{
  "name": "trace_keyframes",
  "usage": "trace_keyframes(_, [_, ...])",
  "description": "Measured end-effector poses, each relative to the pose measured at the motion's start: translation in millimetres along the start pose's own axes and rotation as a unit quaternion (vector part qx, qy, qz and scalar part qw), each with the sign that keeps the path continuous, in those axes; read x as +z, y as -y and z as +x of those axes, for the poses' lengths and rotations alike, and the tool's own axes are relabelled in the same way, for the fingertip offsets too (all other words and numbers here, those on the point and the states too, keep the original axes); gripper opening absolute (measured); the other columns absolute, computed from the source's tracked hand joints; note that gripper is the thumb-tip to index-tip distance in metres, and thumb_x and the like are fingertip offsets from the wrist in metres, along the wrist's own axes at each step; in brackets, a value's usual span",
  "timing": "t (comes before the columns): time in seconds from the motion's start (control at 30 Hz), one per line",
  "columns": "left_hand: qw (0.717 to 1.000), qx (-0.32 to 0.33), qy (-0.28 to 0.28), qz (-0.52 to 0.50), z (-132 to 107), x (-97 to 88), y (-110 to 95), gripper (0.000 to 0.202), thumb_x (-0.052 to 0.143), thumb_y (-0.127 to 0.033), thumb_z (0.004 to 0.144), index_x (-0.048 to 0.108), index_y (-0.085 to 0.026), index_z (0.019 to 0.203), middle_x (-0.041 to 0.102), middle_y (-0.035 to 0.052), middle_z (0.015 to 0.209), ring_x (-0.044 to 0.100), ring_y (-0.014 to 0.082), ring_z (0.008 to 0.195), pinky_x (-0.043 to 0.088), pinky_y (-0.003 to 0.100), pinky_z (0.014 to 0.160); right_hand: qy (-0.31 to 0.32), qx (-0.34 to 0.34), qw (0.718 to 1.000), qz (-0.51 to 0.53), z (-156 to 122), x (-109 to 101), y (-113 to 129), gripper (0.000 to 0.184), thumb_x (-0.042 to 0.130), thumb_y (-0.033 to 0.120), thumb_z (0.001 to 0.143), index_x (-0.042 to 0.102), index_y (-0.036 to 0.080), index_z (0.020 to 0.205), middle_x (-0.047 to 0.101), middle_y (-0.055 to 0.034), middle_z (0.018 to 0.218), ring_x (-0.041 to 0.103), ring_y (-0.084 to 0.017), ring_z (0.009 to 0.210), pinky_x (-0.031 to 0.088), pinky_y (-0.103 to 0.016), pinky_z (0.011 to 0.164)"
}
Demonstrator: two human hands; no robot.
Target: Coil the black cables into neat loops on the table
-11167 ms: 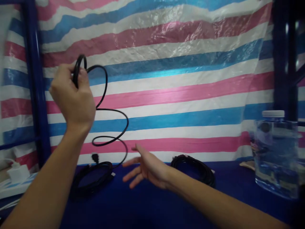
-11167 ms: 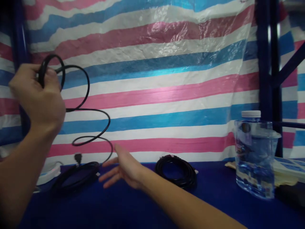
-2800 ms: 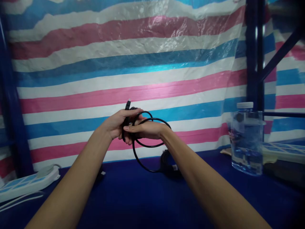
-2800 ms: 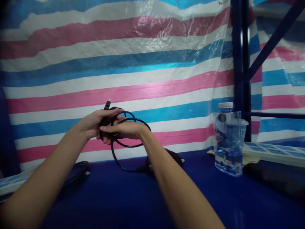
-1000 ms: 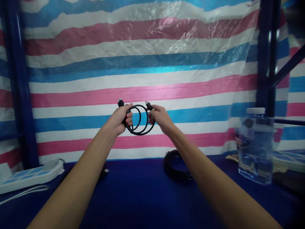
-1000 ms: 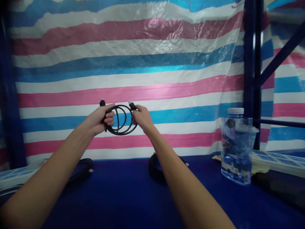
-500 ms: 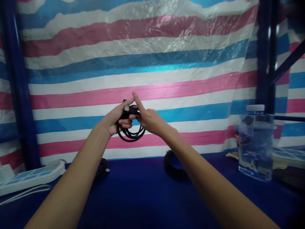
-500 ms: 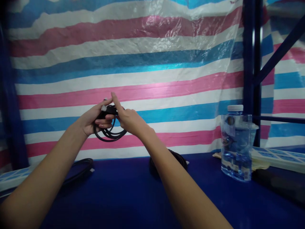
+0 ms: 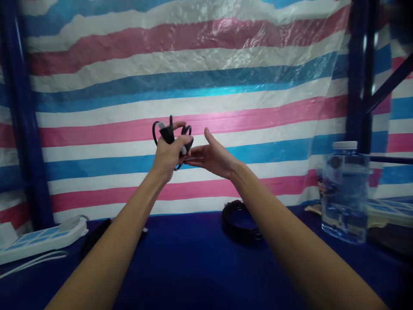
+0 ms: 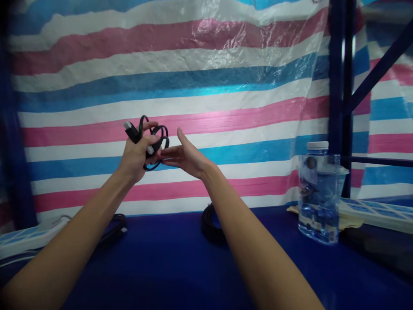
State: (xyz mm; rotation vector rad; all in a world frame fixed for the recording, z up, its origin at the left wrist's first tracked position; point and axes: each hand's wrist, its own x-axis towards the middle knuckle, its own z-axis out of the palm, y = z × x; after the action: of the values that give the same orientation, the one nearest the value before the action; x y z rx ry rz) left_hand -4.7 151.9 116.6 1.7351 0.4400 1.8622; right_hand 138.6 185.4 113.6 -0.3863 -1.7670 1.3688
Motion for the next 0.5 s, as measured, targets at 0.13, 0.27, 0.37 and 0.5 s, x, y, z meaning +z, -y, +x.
trace_keyframes(0.13, [0.997, -0.016, 0.082, 0.003, -9.8, 10.7, -6.1, 0.042, 0.066, -0.015, 0.067, 0.058, -0.026, 0.106, 0.047, -0.0061, 0.047, 0.041, 0.0074, 0.037, 0.027, 0.017, 0.037, 0.014, -0.05, 0.998, -0.022, -2.4, 13.8, 10.4, 0.071, 0.022, 0.073, 0.081, 0.057, 0.014, 0.064, 0.057, -0.0067, 0.063, 0.053, -0.012, 0.061, 0.045, -0.025, 0.064])
trace_keyframes(0.27, [0.988, -0.04, 0.139, -0.052, -11.0, 12.1, -6.1, 0.03, 0.066, -0.024, 0.07, 0.06, -0.021, 0.1, 0.052, -0.004, 0.051, 0.038, 0.0067, 0.035, 0.024, 0.018, 0.034, -0.023, -0.052, 0.998, -0.031, -5.6, 27.1, 22.4, 0.06, 0.025, 0.07, 0.083, 0.053, 0.017, 0.072, 0.049, -0.0015, 0.056, 0.05, -0.012, 0.053, 0.046, -0.026, 0.056])
trace_keyframes(0.37, [0.98, -0.038, 0.177, -0.077, -9.2, 12.5, -2.7, 0.026, 0.06, -0.036, 0.077, 0.059, -0.019, 0.097, 0.054, -0.0027, 0.054, 0.042, 0.0088, 0.035, 0.031, 0.021, 0.036, 0.002, -0.084, 0.996, -0.03, -6.4, 34.2, 24.5, 0.046, 0.037, 0.063, 0.083, 0.049, 0.019, 0.072, 0.038, 0.0034, 0.048, 0.042, -0.01, 0.041, 0.042, -0.023, 0.044])
trace_keyframes(0.5, [0.978, -0.053, 0.194, -0.059, -6.3, 13.6, 2.0, 0.035, 0.058, -0.042, 0.08, 0.057, -0.02, 0.106, 0.059, -0.0012, 0.063, 0.053, 0.0113, 0.043, 0.044, 0.024, 0.047, -0.032, -0.114, 0.992, -0.039, -6.9, 35.7, 24.4, 0.028, 0.05, 0.045, 0.081, 0.047, 0.019, 0.07, 0.036, 0.0052, 0.045, 0.029, -0.006, 0.032, 0.026, -0.02, 0.031])
